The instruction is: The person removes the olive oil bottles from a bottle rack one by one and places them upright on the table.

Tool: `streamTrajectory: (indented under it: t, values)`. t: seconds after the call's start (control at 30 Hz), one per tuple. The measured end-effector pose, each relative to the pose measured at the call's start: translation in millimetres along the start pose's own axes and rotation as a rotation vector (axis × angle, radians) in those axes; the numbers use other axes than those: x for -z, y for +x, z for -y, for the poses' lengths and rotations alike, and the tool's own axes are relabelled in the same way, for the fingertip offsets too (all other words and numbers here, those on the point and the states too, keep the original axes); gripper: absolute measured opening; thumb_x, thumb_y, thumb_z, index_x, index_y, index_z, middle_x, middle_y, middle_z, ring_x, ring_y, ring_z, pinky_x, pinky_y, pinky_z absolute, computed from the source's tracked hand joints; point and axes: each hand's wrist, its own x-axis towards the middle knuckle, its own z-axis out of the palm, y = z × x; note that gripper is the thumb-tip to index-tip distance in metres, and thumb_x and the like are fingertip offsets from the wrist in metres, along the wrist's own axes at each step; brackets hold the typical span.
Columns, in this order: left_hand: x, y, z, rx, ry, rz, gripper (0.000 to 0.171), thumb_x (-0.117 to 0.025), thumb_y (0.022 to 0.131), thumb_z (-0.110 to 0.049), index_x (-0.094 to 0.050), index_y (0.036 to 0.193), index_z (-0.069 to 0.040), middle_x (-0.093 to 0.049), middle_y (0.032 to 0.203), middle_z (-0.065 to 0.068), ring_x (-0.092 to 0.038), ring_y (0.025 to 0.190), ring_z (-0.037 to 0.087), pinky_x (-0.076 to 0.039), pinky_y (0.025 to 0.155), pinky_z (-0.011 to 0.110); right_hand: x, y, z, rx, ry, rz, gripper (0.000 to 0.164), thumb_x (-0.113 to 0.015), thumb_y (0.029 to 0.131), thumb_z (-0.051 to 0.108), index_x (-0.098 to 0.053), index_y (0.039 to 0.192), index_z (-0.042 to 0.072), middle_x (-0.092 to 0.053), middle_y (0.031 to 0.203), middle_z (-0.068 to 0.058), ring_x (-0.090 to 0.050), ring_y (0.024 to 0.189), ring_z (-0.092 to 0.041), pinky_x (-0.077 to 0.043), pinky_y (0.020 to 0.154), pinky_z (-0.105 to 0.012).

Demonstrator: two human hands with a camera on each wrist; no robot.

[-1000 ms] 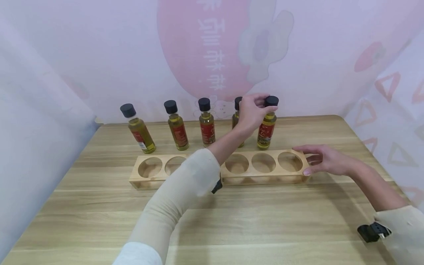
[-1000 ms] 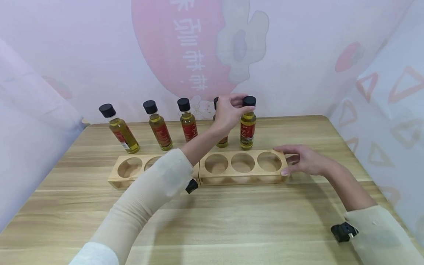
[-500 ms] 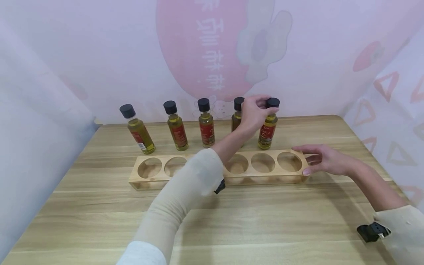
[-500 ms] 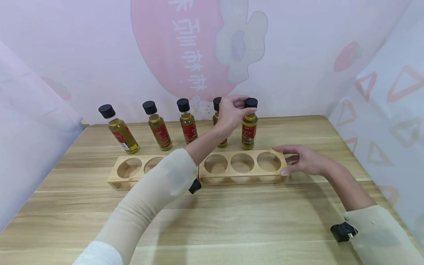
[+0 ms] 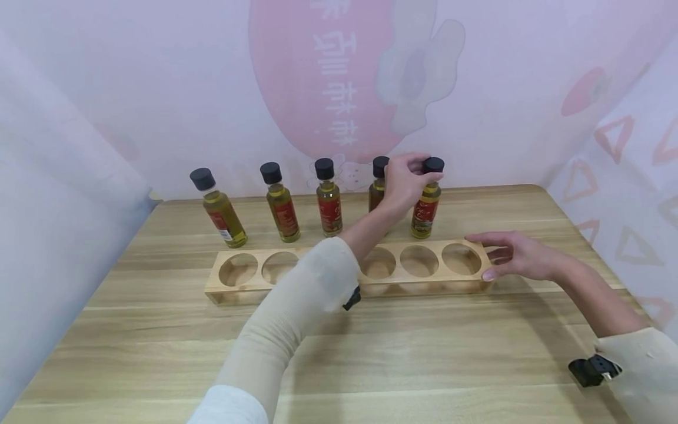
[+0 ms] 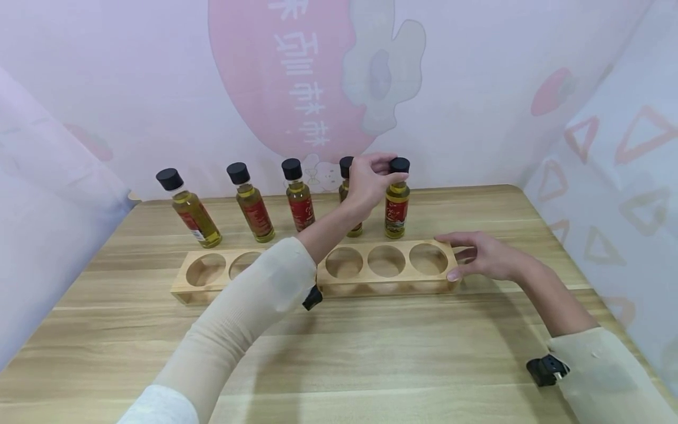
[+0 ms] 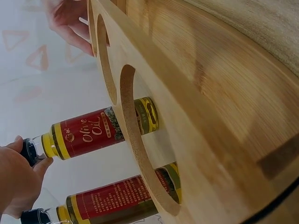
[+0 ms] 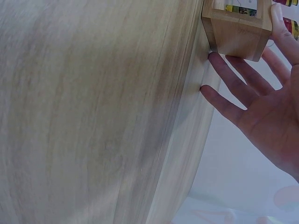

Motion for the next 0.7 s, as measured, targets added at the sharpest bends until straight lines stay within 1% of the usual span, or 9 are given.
streamTrajectory:
  t: [0.23,0.33,0.53,0.6,0.7]
  values:
    - [-1.3,1.0,0.7,-0.008,-0.008,0.001,0.045,-0.083,0.087,-0.003,-0.07,0.13,0.0,-0.075,0.12,0.016,-0.074,0.108,0.019,-0.057,0.089,0.018,-1.0,0.8,-0.1,0.011,0.01,0.008,0.074,-0.084,0.086,0.003,-0.046,0.149,-0.01,-0.046,0.148,-0.038,-0.059,0.123,-0.054,-0.053,0.101,-0.059]
    - [-2.2,1.4,0.5,-0.013,-0.009,-0.004,0.045,-0.083,0.087,-0.002,-0.07,0.129,0.001,-0.075,0.12,0.016,-0.074,0.107,0.02,-0.057,0.088,0.017,-1.6,1.5,-0.7,0.013,0.009,0.007,0.074,-0.083,0.086,0.004,-0.046,0.149,-0.009,-0.046,0.149,-0.037,-0.059,0.123,-0.054,-0.053,0.101,-0.058]
    - [-3.4,2.0,1.4,-0.053,0.005,-0.009,0.043,-0.084,0.086,-0.001,-0.071,0.127,0.002,-0.075,0.118,0.019,-0.075,0.107,0.025,-0.058,0.088,0.02,-0.7,2.2,-1.7,0.012,0.009,0.005,0.074,-0.084,0.086,0.006,-0.047,0.149,-0.008,-0.047,0.149,-0.036,-0.06,0.123,-0.053,-0.055,0.101,-0.052]
    - [-2.5,2.3,0.9,-0.055,0.027,0.005,0.045,-0.084,0.086,-0.001,-0.07,0.128,0.001,-0.075,0.119,0.018,-0.074,0.108,0.024,-0.058,0.089,0.019,-0.3,2.4,-1.6,0.015,0.008,0.001,0.074,-0.084,0.086,0.005,-0.047,0.149,-0.009,-0.047,0.148,-0.037,-0.06,0.123,-0.053,-0.056,0.1,-0.05]
    - [0.4,2.4,-0.9,-0.045,0.064,0.045,0.051,-0.084,0.087,-0.003,-0.067,0.134,0.0,-0.073,0.124,0.016,-0.072,0.112,0.022,-0.056,0.091,0.019,0.4,3.3,-1.7,0.023,0.006,0.001,0.074,-0.084,0.086,0.004,-0.047,0.148,-0.01,-0.048,0.147,-0.038,-0.06,0.122,-0.054,-0.056,0.1,-0.05]
